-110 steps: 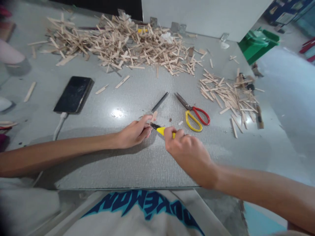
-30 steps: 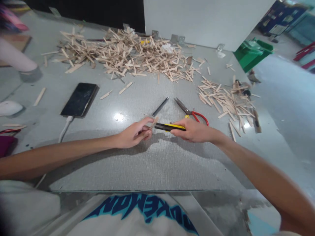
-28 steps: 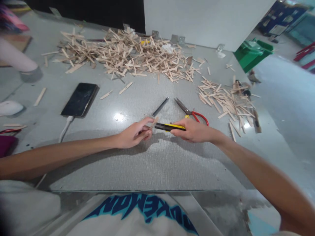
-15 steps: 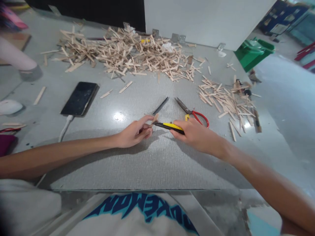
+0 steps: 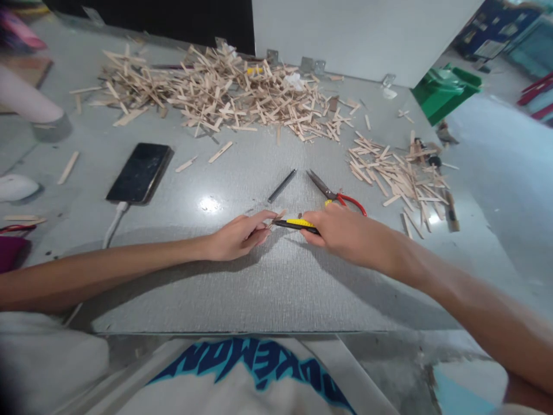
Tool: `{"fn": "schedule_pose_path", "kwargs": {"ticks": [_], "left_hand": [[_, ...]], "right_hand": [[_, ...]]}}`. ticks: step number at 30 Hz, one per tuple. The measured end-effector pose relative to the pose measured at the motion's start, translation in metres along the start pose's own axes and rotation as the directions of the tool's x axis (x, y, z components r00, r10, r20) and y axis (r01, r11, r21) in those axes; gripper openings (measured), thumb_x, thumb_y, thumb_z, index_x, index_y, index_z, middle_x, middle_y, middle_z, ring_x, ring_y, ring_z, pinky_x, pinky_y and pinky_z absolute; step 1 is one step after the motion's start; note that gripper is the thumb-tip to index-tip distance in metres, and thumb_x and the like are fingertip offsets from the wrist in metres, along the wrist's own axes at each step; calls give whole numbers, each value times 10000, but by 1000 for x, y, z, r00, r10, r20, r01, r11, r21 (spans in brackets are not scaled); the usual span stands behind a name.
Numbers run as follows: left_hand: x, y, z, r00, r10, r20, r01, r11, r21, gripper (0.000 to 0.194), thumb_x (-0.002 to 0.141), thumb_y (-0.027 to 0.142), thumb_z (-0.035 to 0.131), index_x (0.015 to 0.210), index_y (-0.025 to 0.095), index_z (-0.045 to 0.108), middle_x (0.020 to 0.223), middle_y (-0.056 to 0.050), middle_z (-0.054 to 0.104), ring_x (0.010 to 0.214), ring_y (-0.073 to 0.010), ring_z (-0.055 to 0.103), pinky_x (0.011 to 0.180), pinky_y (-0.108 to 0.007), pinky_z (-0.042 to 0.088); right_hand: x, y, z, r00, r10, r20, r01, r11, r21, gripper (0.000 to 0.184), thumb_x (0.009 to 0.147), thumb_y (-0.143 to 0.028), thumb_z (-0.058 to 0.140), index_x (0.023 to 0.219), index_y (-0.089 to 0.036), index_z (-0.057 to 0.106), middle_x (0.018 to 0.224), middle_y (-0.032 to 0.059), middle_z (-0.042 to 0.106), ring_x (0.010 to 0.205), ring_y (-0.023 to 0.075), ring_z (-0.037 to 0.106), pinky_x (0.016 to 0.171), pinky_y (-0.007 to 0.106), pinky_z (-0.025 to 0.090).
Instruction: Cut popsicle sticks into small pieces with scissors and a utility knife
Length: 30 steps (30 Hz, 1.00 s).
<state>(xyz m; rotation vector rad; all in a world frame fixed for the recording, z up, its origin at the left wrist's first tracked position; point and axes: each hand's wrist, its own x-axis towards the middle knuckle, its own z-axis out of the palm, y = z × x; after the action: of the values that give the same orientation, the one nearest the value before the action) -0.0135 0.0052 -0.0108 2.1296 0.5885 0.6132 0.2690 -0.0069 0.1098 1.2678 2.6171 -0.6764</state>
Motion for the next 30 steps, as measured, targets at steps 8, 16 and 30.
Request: {"fn": "schedule_pose_path", "kwargs": {"ticks": [8,16,30], "left_hand": [[0,0,-5,999,10,53,-8,1000,-30,323,1135,240,454,1448,174,503,691,84,552,517,-123,467,581,-229,330],[0,0,-7,994,60,95,-54,997,-63,336,1123,187,451,1458,190,472,744,73,592,573,-128,511,640,-234,376],[-1,3,-7,996,-36,82,52,979,-199,298,1172,266,432,1460,188,420,734,66,580,587,-127,537,629,-231,402]], "right_hand": [[14,20,-19,978,7,208,-47,981,187,478,1099,-610,546,803,-235,555,676,5,587,588,165,473,617,350,300],[18,36,-11,958,-26,285,-79,933,352,479,1066,-635,605,802,-240,545,694,-20,509,597,156,442,573,320,323],[20,49,15,962,-22,271,-144,804,577,500,1067,-666,640,832,-233,551,562,-52,520,473,110,460,447,235,303]]}}
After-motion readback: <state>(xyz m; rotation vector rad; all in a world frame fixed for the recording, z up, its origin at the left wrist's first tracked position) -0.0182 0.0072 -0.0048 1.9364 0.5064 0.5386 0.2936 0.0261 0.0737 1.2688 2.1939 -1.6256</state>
